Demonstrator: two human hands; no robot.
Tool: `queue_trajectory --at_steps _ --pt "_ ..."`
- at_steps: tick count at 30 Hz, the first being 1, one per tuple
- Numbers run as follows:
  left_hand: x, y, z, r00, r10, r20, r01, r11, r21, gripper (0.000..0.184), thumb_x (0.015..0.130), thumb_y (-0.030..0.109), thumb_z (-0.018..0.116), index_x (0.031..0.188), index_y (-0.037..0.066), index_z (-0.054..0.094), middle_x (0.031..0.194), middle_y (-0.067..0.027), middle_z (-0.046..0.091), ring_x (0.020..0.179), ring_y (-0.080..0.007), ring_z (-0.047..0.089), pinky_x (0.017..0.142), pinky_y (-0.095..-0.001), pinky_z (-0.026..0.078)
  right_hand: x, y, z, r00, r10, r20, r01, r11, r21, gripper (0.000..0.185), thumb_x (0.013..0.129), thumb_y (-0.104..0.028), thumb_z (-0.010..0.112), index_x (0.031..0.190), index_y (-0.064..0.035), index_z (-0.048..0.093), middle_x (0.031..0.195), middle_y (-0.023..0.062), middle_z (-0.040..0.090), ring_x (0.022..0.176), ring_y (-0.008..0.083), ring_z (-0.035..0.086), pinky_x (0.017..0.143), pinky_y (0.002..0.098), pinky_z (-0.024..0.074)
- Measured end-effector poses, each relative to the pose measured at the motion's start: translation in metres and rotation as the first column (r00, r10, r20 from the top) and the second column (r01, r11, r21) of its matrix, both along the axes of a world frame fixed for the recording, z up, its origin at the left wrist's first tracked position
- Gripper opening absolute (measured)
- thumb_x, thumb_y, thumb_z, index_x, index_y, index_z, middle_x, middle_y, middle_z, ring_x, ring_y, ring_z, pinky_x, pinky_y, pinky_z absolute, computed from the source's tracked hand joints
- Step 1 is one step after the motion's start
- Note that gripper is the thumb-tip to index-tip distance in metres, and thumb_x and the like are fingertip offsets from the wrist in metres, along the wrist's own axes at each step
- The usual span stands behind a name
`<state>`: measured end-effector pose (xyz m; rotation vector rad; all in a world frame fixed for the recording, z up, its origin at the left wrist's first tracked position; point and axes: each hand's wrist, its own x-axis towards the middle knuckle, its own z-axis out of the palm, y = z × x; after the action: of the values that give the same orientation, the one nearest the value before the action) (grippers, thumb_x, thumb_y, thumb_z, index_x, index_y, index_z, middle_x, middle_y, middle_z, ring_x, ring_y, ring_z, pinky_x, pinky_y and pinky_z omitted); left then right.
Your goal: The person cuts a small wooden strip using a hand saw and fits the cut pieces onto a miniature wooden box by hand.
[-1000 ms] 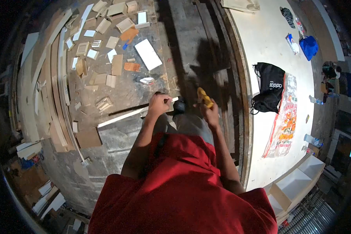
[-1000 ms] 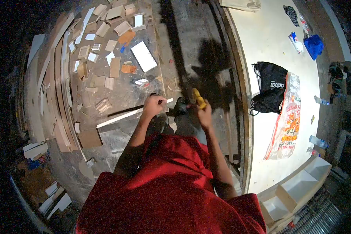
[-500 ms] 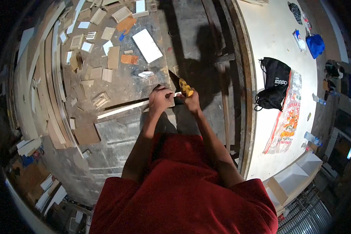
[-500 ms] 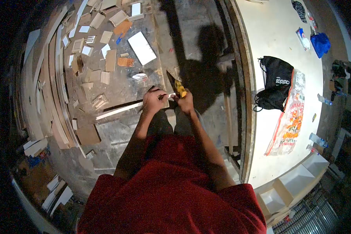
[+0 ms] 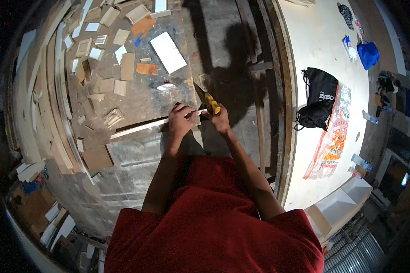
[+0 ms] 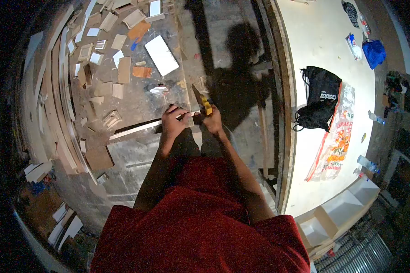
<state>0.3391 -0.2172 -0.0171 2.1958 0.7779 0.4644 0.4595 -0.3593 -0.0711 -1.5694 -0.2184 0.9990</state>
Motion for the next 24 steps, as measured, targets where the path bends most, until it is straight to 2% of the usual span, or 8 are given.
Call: queue_trajectory --at_steps 1,8,10,13,15,18,20,24 --pt "-0.001 0.000 -0.001 1.000 0.008 0.015 -0.008 1.000 -0.007 0.014 0.071 0.011 0.084 0.080 0.009 0.073 0.080 -0.0066 0.066 0.080 -0.0305 0.065 0.073 -0.0412 0.050 0.000 -0.001 0.003 0.999 -0.013 -0.031 0.015 0.997 0.075 0.044 0.082 -0.009 0.084 0.113 0.0010 0.055 0.094 0.0001 0.061 0.087 0.0115 0.057 0.079 0.0276 0.0477" --pt "-0.003 0.008 -0.005 0.997 -0.070 -0.025 0.070 0.998 -0.003 0.013 0.071 0.013 0.084 0.078 0.011 0.073 0.076 -0.0014 0.065 0.080 -0.0266 0.061 0.085 -0.0407 0.040 0.000 0.002 0.014 0.999 -0.017 -0.049 0.015 0.999 -0.028 0.045 0.081 -0.008 0.084 0.114 0.0035 0.055 0.100 0.0032 0.063 0.088 0.0122 0.057 0.081 0.0278 0.0479" --pt "-0.004 0.010 -0.006 0.997 -0.073 0.000 0.073 0.996 -0.057 0.013 0.071 0.014 0.084 0.076 0.011 0.072 0.076 -0.0013 0.065 0.083 -0.0258 0.059 0.083 -0.0414 0.040 0.003 -0.003 0.016 0.988 0.042 0.149 -0.024 0.992 -0.125 0.040 0.086 -0.015 0.081 0.114 0.0023 0.058 0.095 0.0022 0.064 0.083 0.0113 0.059 0.074 0.0266 0.0489" --pt "-0.003 0.012 -0.003 0.996 -0.092 -0.007 0.091 0.994 -0.060 0.012 0.071 0.014 0.084 0.074 0.011 0.073 0.077 -0.0010 0.067 0.083 -0.0257 0.058 0.081 -0.0406 0.040 0.008 -0.020 0.022 0.998 -0.064 0.022 0.066 0.990 -0.128 0.041 0.090 -0.023 0.078 0.114 0.0027 0.058 0.102 0.0041 0.069 0.090 0.0127 0.061 0.080 0.0276 0.0495" --pt "-0.002 0.012 0.002 0.995 -0.102 -0.017 0.101 0.993 -0.064 0.012 0.072 0.014 0.084 0.075 0.010 0.073 0.078 -0.0015 0.067 0.082 -0.0264 0.057 0.080 -0.0401 0.040 0.015 -0.038 0.033 0.991 -0.135 0.003 0.135 0.986 -0.095 0.036 0.093 -0.026 0.075 0.111 0.0012 0.060 0.097 0.0026 0.068 0.085 0.0111 0.060 0.076 0.0267 0.0492" --pt "0.000 0.015 -0.003 0.994 -0.112 0.019 0.113 0.991 -0.065 0.011 0.071 0.012 0.083 0.075 0.010 0.073 0.077 -0.0026 0.066 0.082 -0.0274 0.056 0.079 -0.0395 0.040 0.016 -0.048 0.113 0.924 -0.367 -0.110 0.340 0.917 -0.207 0.030 0.098 -0.032 0.068 0.104 -0.0030 0.063 0.083 -0.0026 0.060 0.070 0.0057 0.053 0.061 0.0236 0.0429" --pt "-0.006 0.013 -0.006 0.991 -0.116 0.063 0.121 0.990 -0.068 0.010 0.071 0.009 0.081 0.075 0.010 0.073 0.076 -0.0032 0.065 0.082 -0.0278 0.055 0.078 -0.0393 0.040 0.009 -0.056 0.163 0.929 -0.358 -0.095 0.333 0.920 -0.207 0.030 0.098 -0.033 0.068 0.102 -0.0037 0.063 0.080 -0.0041 0.057 0.067 0.0048 0.050 0.058 0.0231 0.0390" --pt "-0.010 0.023 -0.009 0.978 -0.201 -0.059 0.206 0.973 0.102 0.008 0.077 0.008 0.068 0.084 0.004 0.068 0.094 -0.0138 0.067 0.087 -0.0318 0.055 0.081 -0.0412 0.045 -0.018 -0.056 0.221 0.930 -0.368 -0.004 0.363 0.918 -0.161 0.032 0.098 -0.035 0.068 0.102 -0.0037 0.064 0.076 -0.0060 0.054 0.064 0.0038 0.046 0.056 0.0222 0.0337"
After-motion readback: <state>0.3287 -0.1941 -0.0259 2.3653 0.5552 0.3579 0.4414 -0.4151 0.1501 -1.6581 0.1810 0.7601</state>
